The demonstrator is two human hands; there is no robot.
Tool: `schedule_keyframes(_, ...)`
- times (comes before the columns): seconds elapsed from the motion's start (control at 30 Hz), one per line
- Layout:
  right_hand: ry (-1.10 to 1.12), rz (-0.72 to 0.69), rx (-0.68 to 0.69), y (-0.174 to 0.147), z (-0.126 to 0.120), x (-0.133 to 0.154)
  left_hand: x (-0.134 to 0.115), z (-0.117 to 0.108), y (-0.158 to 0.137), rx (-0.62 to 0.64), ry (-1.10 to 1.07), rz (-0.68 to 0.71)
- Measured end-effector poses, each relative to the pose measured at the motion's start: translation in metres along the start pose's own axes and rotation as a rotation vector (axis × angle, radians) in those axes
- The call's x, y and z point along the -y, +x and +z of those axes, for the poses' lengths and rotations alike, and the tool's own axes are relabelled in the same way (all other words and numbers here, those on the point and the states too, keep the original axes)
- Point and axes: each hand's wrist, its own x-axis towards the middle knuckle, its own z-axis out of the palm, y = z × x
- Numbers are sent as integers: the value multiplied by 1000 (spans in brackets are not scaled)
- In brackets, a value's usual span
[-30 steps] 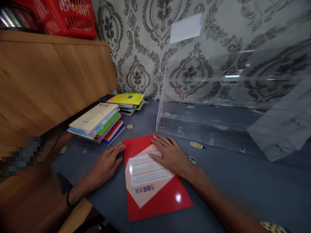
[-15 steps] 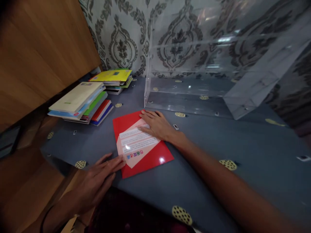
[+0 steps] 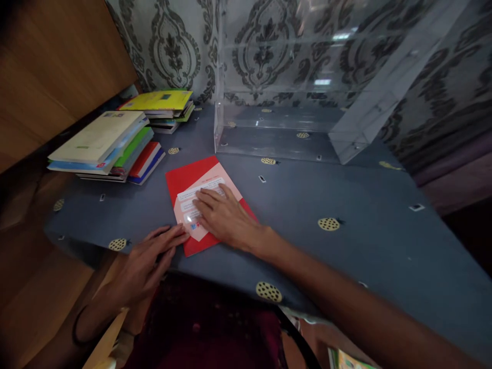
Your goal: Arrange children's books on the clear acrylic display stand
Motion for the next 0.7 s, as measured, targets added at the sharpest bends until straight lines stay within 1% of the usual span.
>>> schedule_keyframes(0.13, 62, 35, 39, -25, 4, 28, 0, 3, 0, -34, -37, -9)
schedule_keyframes(0.33, 151, 6, 34, -52, 1, 45, 0, 4, -1, -56, -41, 6)
schedule_keyframes(0.4, 173, 4, 43, -58, -2, 47, 0, 5, -1, -61, -28, 16)
schedule_keyframes(0.5, 174, 40, 46, -65, -6, 46, 0, 4, -2, -62, 0, 10)
schedule_keyframes(0.6, 139, 115, 36, -76, -8, 41, -1, 3, -1, -68, 21, 16)
schedule_keyframes(0.7, 90, 206, 29, -90, -11, 31, -2, 3, -1, -100, 43, 39)
